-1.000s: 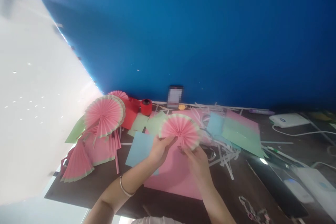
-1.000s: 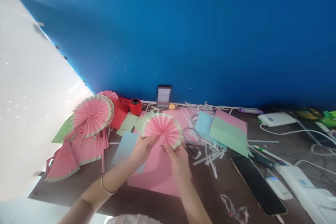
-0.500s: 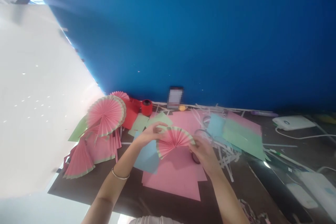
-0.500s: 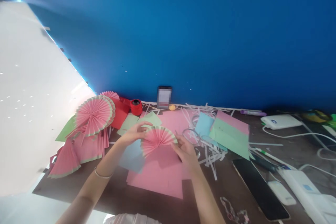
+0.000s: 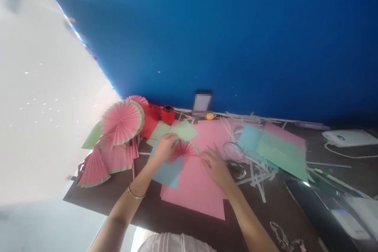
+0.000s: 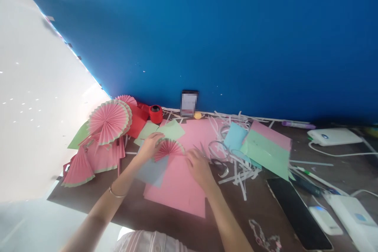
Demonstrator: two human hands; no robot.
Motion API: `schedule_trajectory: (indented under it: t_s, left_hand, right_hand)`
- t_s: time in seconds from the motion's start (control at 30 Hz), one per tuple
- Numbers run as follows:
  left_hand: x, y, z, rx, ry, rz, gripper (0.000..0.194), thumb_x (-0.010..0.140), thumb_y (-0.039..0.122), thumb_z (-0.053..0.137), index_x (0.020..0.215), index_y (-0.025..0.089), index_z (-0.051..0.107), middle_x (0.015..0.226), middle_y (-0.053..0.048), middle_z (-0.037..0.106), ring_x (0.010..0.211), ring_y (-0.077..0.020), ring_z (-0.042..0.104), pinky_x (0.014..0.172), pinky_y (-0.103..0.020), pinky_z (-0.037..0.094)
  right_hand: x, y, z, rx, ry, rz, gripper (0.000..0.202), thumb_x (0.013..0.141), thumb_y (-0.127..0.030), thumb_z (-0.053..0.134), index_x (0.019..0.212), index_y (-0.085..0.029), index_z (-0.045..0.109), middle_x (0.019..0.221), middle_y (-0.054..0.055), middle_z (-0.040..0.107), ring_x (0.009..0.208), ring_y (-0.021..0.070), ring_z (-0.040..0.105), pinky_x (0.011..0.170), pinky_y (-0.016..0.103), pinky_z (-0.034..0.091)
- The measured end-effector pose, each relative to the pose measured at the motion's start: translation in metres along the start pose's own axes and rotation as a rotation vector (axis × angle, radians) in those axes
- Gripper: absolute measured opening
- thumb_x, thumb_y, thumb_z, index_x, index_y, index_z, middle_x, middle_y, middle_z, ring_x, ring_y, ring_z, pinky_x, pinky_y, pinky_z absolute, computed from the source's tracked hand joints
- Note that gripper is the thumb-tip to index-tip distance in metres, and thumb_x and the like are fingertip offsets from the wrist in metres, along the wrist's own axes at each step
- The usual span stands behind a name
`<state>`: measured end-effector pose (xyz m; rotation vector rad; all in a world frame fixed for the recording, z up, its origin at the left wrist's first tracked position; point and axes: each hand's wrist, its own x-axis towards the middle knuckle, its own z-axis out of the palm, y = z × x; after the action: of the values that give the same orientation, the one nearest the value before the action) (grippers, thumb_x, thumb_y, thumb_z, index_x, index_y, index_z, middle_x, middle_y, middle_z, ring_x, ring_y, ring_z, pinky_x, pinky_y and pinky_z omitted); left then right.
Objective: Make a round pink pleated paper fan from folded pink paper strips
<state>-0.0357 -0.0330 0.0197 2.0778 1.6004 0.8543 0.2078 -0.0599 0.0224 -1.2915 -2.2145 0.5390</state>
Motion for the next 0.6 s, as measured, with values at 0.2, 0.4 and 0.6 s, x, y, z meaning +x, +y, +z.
schedule_trajectory:
  t_s: [0.2, 0.4, 0.6]
  left_hand:
    - [-0.018, -0.018, -0.009, -0.002, -0.063, 0.132, 0.033, 0.08, 0.004, 0.046, 0.107, 0.015, 0.061, 0.111, -0.011, 0.063, 0.105, -0.02, 0.059, 0.092, -0.038, 0.048]
    - [-0.015, -0.022, -0.007, 0.208, -0.265, 0.287, 0.064, 0.07, -0.007, 0.044, 0.129, 0.017, 0.046, 0.133, -0.01, 0.051, 0.128, -0.022, 0.042, 0.104, -0.04, 0.039]
    - [-0.021, -0.021, -0.003, 0.385, -0.288, 0.329, 0.053, 0.077, 0.004, 0.053, 0.129, 0.015, 0.046, 0.134, -0.012, 0.051, 0.127, -0.0238, 0.045, 0.103, -0.038, 0.039]
  right_hand:
    - [0.02, -0.004, 0.01, -0.136, -0.086, -0.08, 0.03, 0.088, -0.017, 0.036, 0.094, -0.02, 0.066, 0.098, 0.008, 0.066, 0.095, 0.0214, 0.058, 0.087, 0.041, 0.046]
    - [0.049, 0.004, 0.023, -0.196, -0.199, -0.218, 0.059, 0.076, 0.002, 0.03, 0.127, -0.019, 0.051, 0.13, 0.006, 0.055, 0.121, 0.0197, 0.048, 0.101, 0.04, 0.039]
    - [0.057, 0.004, 0.024, -0.262, -0.26, -0.263, 0.056, 0.075, 0.003, 0.033, 0.122, -0.019, 0.056, 0.123, 0.008, 0.06, 0.117, 0.0223, 0.052, 0.1, 0.043, 0.039]
